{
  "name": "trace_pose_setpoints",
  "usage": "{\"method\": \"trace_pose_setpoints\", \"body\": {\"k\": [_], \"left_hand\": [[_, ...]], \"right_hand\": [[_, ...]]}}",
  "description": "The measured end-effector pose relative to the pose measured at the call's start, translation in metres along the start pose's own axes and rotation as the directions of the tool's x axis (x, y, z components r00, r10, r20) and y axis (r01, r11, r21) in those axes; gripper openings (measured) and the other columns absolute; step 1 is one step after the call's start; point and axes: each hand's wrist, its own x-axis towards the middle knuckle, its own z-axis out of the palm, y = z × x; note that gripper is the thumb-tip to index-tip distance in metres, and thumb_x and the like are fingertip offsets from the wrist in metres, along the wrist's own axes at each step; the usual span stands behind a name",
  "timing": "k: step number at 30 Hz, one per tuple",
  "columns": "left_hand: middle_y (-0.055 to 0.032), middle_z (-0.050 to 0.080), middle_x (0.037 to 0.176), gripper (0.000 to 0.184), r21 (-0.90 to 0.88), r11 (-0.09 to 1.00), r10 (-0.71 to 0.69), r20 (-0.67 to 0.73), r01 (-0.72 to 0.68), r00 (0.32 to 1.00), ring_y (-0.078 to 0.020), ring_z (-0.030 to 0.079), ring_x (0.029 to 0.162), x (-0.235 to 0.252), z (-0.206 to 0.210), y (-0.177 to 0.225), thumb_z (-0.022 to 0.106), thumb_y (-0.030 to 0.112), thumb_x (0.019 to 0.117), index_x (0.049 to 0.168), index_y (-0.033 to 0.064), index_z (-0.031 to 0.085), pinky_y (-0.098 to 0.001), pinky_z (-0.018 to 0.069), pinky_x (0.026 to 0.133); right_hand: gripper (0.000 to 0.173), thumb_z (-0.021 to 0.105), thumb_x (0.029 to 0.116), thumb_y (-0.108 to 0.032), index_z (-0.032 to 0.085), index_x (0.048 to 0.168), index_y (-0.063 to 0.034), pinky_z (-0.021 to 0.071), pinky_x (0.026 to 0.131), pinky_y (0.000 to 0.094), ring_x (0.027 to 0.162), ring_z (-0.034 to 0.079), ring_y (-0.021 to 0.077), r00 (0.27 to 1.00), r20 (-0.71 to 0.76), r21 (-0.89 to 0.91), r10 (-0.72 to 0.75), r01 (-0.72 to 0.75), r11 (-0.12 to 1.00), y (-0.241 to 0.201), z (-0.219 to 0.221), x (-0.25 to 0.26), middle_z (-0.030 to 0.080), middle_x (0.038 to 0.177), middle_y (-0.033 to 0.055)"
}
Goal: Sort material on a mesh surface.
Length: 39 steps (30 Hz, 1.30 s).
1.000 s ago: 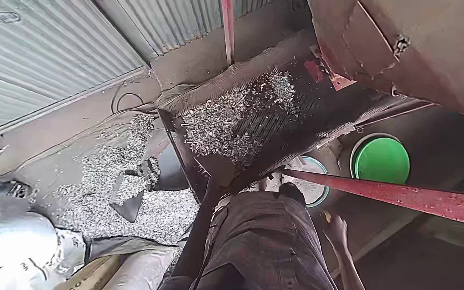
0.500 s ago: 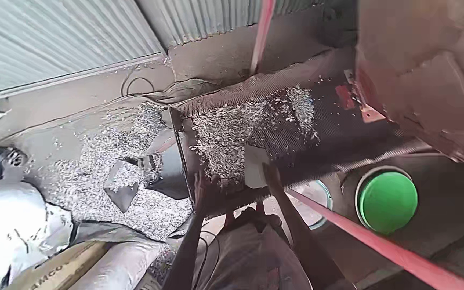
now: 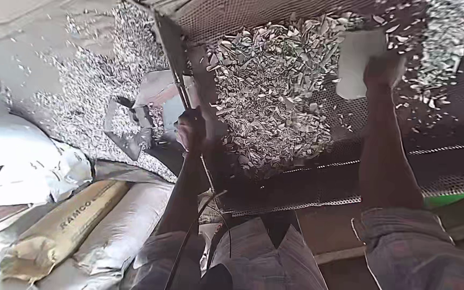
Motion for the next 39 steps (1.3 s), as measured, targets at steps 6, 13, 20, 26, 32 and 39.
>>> {"method": "trace_pose_setpoints", "body": {"k": [6, 13, 20, 26, 32, 39], "left_hand": [[-0.0154, 0.073, 0.104, 0.056, -0.035, 0.997, -0.073, -0.076, 0.071, 0.994, -0.0375, 0.068, 0.102, -0.009, -0.004, 0.008, 0.042, 0.059, 0.1038, 0.111, 0.0127, 0.074, -0.0645, 0.0474, 0.085], [-0.0226, 0.071, 0.114, 0.058, -0.056, 0.996, -0.080, -0.112, 0.075, 0.991, -0.0465, 0.066, 0.108, -0.017, -0.010, 0.014, 0.040, 0.059, 0.1048, 0.135, 0.0156, 0.063, -0.0694, 0.0475, 0.087], [-0.0248, 0.070, 0.110, 0.061, -0.047, 0.994, -0.102, -0.060, 0.099, 0.993, -0.0458, 0.067, 0.106, -0.012, -0.006, 0.012, 0.041, 0.059, 0.1047, 0.120, 0.0069, 0.069, -0.0694, 0.0472, 0.088], [-0.0106, 0.075, 0.101, 0.060, -0.101, 0.991, -0.092, -0.032, 0.088, 0.995, -0.0324, 0.071, 0.098, -0.010, 0.003, 0.004, 0.038, 0.062, 0.1035, 0.113, 0.0141, 0.073, -0.0626, 0.0514, 0.087], [-0.0136, 0.075, 0.102, 0.059, -0.054, 0.996, -0.079, -0.041, 0.077, 0.996, -0.0346, 0.071, 0.098, -0.014, 0.007, 0.009, 0.039, 0.061, 0.1035, 0.112, 0.0143, 0.074, -0.0631, 0.0514, 0.086], [-0.0212, 0.072, 0.106, 0.052, -0.075, 0.997, -0.031, -0.026, 0.029, 0.999, -0.0399, 0.069, 0.103, -0.015, 0.001, 0.009, 0.046, 0.051, 0.1053, 0.116, 0.0065, 0.072, -0.0641, 0.0502, 0.090]], "right_hand": [[0.040, 0.053, 0.1038, -0.022, 0.059, 0.135, 0.0029, 0.0459, 0.099, 0.0632, 0.116, 0.064, 0.0475, 0.878, 0.248, -0.003, -0.410, 0.424, 0.906, -0.096, 0.072, -0.105, 0.066, 0.121, 0.0312], [0.031, 0.070, 0.0857, 0.007, 0.079, 0.108, -0.0127, 0.0446, 0.098, 0.0669, 0.110, 0.067, 0.0383, 0.260, 0.425, 0.203, -0.867, 0.906, 0.371, -0.012, 0.068, -0.199, 0.075, 0.113, 0.0113], [0.025, 0.066, 0.0855, 0.005, 0.076, 0.108, 0.0003, 0.0506, 0.094, 0.0628, 0.105, 0.069, 0.0425, 0.519, 0.301, 0.075, -0.800, 0.824, 0.562, 0.071, -0.041, -0.105, 0.073, 0.110, 0.0237], [0.044, 0.054, 0.1044, -0.026, 0.059, 0.132, 0.0079, 0.0423, 0.103, 0.0645, 0.119, 0.060, 0.0513, 0.993, 0.069, -0.307, 0.097, -0.072, 0.949, 0.115, -0.020, -0.151, 0.063, 0.122, 0.0360], [0.047, 0.067, 0.0975, -0.018, 0.055, 0.135, 0.0081, 0.0530, 0.091, 0.0554, 0.100, 0.068, 0.0392, 0.927, 0.326, -0.101, 0.185, -0.161, 0.982, 0.051, 0.045, -0.271, 0.067, 0.111, 0.0292], [0.031, 0.056, 0.1053, -0.023, 0.060, 0.122, 0.0027, 0.0543, 0.069, 0.0495, 0.076, 0.065, 0.0312, 0.790, 0.584, 0.285, -0.187, 0.017, 0.958, -0.037, 0.105, -0.314, 0.065, 0.088, 0.0187]]}}
